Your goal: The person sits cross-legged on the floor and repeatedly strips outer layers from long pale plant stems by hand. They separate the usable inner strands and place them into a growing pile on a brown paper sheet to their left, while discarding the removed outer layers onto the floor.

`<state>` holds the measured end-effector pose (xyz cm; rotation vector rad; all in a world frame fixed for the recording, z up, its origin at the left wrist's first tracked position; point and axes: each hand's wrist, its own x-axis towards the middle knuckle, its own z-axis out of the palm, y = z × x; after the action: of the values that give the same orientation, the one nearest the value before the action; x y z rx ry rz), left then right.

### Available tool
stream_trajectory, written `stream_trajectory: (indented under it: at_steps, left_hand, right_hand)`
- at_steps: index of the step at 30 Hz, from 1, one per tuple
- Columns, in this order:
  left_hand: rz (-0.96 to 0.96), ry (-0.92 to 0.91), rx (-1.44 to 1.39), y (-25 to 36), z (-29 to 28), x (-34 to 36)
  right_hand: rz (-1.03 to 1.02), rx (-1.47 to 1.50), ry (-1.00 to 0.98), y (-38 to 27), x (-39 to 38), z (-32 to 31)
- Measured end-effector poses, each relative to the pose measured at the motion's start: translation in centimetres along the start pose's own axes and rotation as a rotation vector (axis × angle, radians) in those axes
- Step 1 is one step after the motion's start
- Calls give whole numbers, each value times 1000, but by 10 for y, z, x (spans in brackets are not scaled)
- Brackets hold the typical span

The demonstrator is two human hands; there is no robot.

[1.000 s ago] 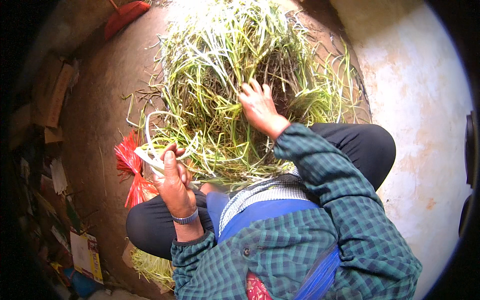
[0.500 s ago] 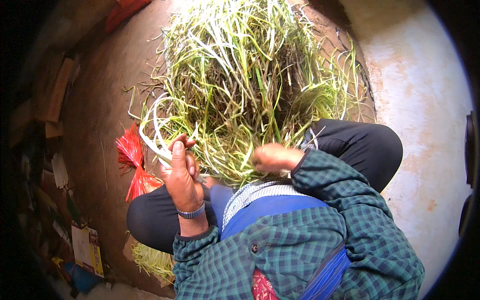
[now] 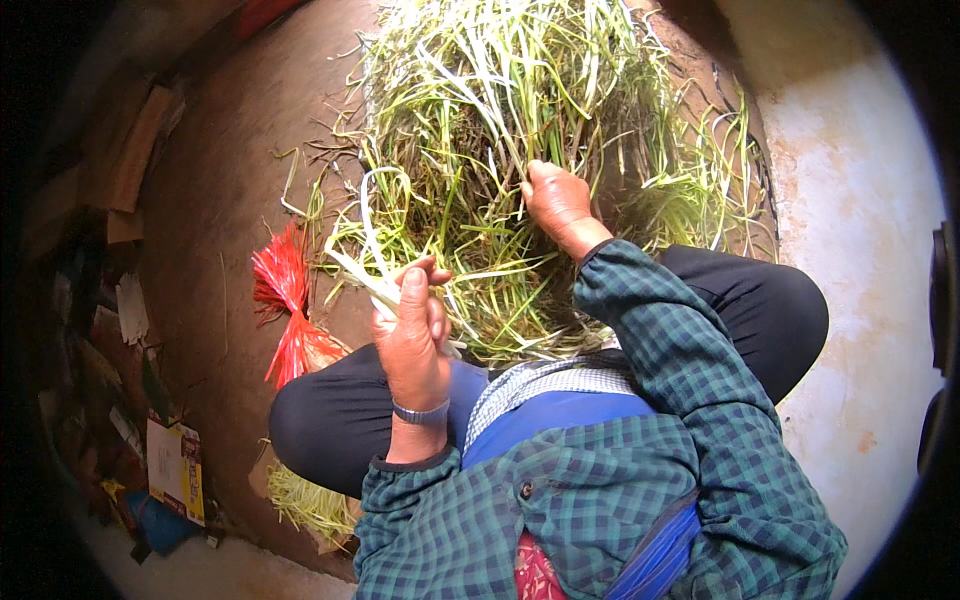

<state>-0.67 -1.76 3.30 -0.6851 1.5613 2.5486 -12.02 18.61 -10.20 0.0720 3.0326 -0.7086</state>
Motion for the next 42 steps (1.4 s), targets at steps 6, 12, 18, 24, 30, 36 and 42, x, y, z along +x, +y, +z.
stream_trajectory:
  at_steps: [6,12,18,24,30,36,42]
  left_hand:
    - [-7,16,-36,-5,0,8]
    - [-15,-37,-77,-21,-3,29]
    - [-96,-99,101,-46,-2,38]
    - [-185,-147,262,-73,11,50]
    - [-219,-262,330,-86,19,64]
    - [-210,-288,272,-98,16,68]
    - [255,-13,717,-80,11,76]
  right_hand:
    - [-93,465,49,-10,-23,-33]
    - [40,734,-413,-30,-84,-41]
    - [-26,806,-415,-23,-106,-43]
    - [-54,774,-412,-24,-119,-40]
    - [-140,664,-400,-15,-116,-43]
    - [-100,597,-509,-17,-109,-42]
    - [-99,393,-228,0,-67,-55]
